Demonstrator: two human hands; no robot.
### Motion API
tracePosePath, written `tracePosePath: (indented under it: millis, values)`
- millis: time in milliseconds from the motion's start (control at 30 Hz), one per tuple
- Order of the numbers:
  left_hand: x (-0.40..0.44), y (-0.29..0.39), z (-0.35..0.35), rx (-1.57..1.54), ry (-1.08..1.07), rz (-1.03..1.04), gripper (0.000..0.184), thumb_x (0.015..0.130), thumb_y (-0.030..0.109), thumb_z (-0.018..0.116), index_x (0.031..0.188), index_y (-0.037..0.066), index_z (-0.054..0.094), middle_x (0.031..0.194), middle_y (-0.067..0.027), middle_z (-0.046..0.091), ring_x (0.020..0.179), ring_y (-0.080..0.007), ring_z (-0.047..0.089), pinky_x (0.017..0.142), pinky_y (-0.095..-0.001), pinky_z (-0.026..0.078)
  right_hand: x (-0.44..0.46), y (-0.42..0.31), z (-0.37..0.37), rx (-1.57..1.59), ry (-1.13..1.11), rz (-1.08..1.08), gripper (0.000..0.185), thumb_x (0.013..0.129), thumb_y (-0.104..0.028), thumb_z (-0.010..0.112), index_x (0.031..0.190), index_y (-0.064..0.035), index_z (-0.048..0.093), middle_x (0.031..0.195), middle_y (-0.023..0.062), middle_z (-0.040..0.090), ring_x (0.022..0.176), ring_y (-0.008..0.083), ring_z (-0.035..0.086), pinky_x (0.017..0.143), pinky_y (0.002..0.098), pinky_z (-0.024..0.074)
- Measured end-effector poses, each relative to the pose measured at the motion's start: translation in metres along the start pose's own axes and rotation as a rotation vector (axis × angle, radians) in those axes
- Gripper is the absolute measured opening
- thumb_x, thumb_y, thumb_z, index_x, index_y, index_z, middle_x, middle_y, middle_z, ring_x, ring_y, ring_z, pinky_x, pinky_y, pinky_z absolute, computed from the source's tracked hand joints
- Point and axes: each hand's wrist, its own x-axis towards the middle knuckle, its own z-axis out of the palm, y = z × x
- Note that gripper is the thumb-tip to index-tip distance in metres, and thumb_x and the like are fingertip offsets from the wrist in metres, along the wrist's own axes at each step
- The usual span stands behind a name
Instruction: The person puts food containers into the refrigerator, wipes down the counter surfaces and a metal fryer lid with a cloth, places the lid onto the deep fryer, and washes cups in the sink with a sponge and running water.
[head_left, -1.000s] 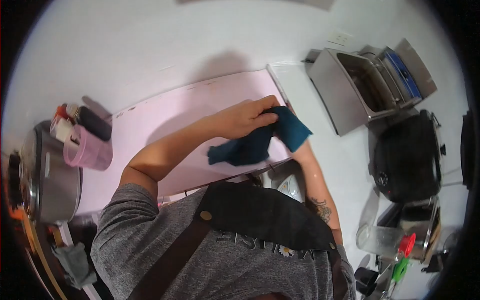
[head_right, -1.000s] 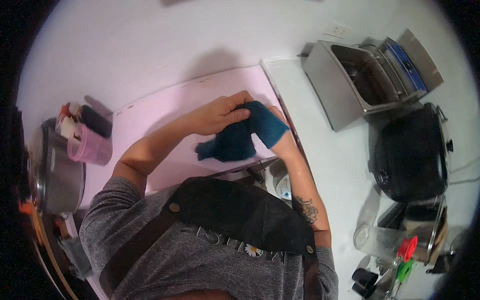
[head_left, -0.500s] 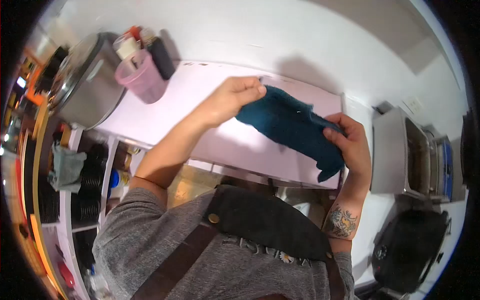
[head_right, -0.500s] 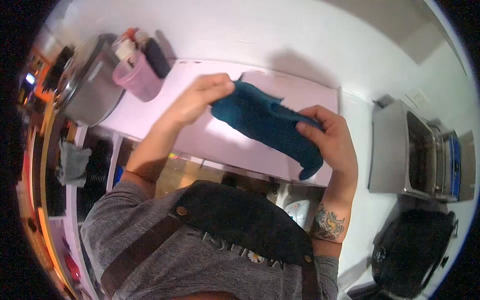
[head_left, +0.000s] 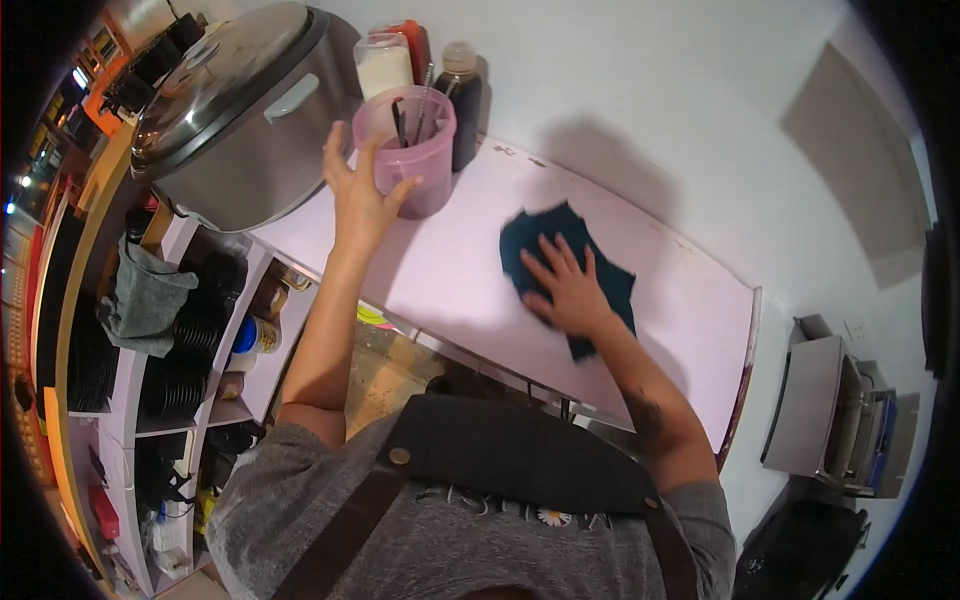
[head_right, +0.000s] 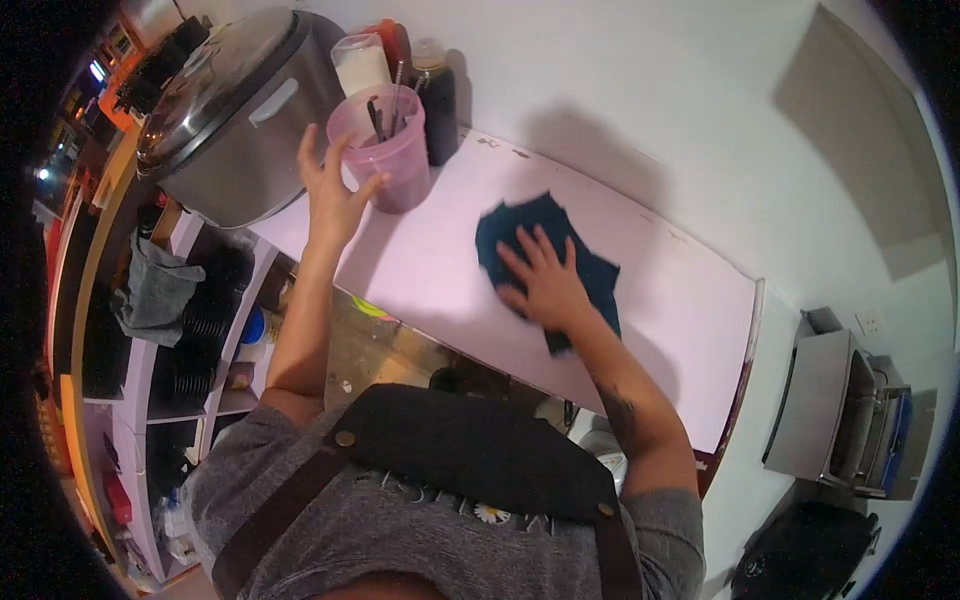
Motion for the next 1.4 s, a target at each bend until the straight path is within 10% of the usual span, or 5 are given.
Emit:
tracePosePath:
  millis: [233, 433, 833, 1133, 1400]
  values:
    - [0.021, -0.031, 0.009, -0.456, -0.178, 0.014, 0.033, 0.057, 0.008, 0.075, 0.072, 0.000, 0.047, 0.111, -0.0138, 0.046, 0.100, -0.0285, 0.049, 0.084, -0.0359, 0.040, 0.154, 0.008, 0.026, 0.017, 0.108, 0.328, 0.062, 0.082, -0.055, 0.038, 0.134, -0.0215, 0.030, 0.140, 0.0121, 0.022, 0.130, 0.0335, 0.015, 0.098, 0.0611, 0.0105]
    - [0.025, -0.057, -0.050, -0.490, -0.177, 0.106, 0.033, 0.054, 0.010, 0.077, 0.069, 0.001, 0.049, 0.086, -0.0092, 0.050, 0.083, -0.0262, 0.048, 0.074, -0.0330, 0.039, 0.068, -0.096, 0.007, 0.029, -0.034, 0.053, 0.068, 0.079, -0.055, 0.043, 0.135, -0.0216, 0.026, 0.141, 0.0141, 0.018, 0.131, 0.0353, 0.012, 0.098, 0.0620, 0.0078]
    - [0.038, -0.074, -0.152, -0.457, -0.245, 0.041, 0.033, 0.053, 0.013, 0.078, 0.069, 0.002, 0.052, 0.077, -0.0048, 0.048, 0.075, -0.0179, 0.047, 0.068, -0.0274, 0.039, 0.180, -0.187, 0.041, 0.115, 0.116, -0.214, 0.064, 0.078, -0.051, 0.045, 0.131, -0.0152, 0.035, 0.138, 0.0139, 0.026, 0.128, 0.0362, 0.020, 0.096, 0.0632, 0.0124]
    - [0.017, -0.084, -0.066, -0.402, -0.222, 0.057, 0.031, 0.054, 0.011, 0.077, 0.069, 0.001, 0.052, 0.076, -0.0068, 0.047, 0.077, -0.0235, 0.046, 0.069, -0.0310, 0.038, 0.116, -0.016, 0.015, 0.021, 0.150, 0.424, 0.061, 0.081, -0.053, 0.043, 0.133, -0.0221, 0.033, 0.139, 0.0138, 0.024, 0.129, 0.0331, 0.018, 0.099, 0.0586, 0.0112]
    - [0.015, -0.069, -0.058, -0.301, -0.223, -0.024, 0.036, 0.055, 0.017, 0.077, 0.081, 0.003, 0.055, 0.088, -0.0107, 0.048, 0.087, -0.0263, 0.045, 0.073, -0.0342, 0.039, 0.069, -0.034, 0.016, 0.009, 0.114, 0.282, 0.064, 0.081, -0.055, 0.041, 0.134, -0.0209, 0.030, 0.140, 0.0162, 0.021, 0.129, 0.0365, 0.015, 0.098, 0.0602, 0.0089]
